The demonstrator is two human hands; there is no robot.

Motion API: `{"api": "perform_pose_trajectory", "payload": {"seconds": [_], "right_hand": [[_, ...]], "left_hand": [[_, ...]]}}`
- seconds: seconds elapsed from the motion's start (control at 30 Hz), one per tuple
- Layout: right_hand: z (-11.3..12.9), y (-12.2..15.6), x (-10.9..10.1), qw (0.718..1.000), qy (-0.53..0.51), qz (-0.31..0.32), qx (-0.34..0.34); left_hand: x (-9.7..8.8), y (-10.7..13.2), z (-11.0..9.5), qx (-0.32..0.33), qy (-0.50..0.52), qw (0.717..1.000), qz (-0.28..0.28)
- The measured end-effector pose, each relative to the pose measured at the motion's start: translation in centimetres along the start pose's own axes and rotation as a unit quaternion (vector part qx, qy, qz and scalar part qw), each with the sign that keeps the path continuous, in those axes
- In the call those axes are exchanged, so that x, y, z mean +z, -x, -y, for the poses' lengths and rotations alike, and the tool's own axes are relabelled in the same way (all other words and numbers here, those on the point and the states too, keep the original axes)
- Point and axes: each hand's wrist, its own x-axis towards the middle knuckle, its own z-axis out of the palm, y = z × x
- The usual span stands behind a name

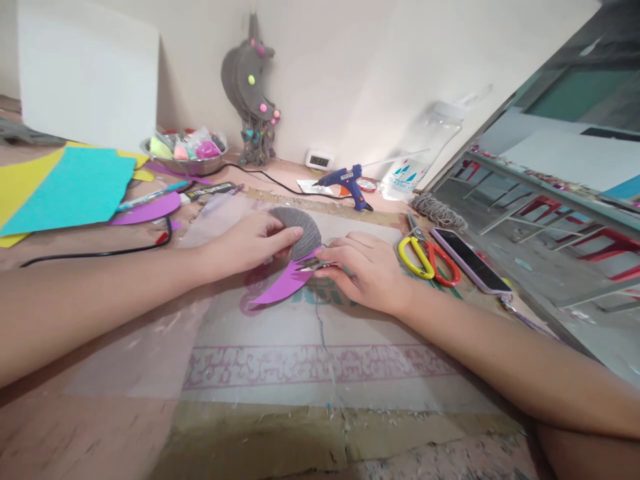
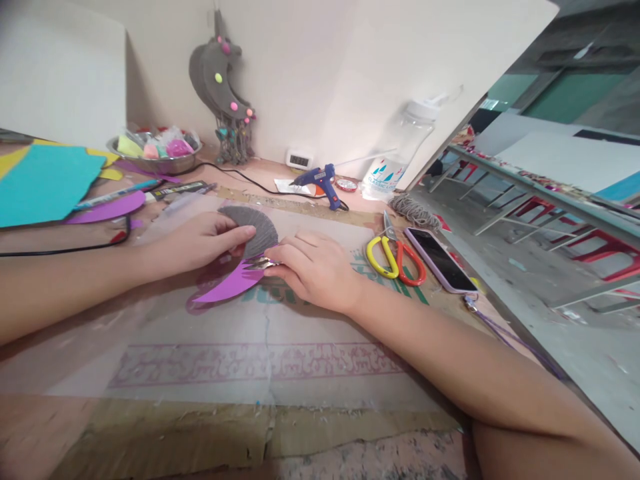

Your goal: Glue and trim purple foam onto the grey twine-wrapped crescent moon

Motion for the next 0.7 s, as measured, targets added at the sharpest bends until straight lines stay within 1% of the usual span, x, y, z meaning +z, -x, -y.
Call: {"api": "perform_pose_trajectory", "payload": {"seconds": [0.1, 0.23, 0.47, 0.7], "right_hand": [[-0.21, 0.02, 0.23, 0.999, 0.000, -0.009, 0.033], [-0.35, 0.00, 0.39, 0.998, 0.003, -0.006, 0.063], [-0.24, -0.13, 0.44, 0.998, 0.020, 0.009, 0.058], [-0.13, -0.24, 0.46, 0.998, 0.033, 0.017, 0.052]], "left_hand": [[-0.03, 0.03, -0.06, 0.001, -0.001, 1.000, 0.002], [-0.11, 0.09, -0.05, -0.019, 0.001, 1.000, 0.016], [-0.16, 0.08, -0.14, -0.019, -0.015, 1.000, 0.010], [-0.08, 0.07, -0.14, -0.031, -0.004, 0.999, 0.021]]}}
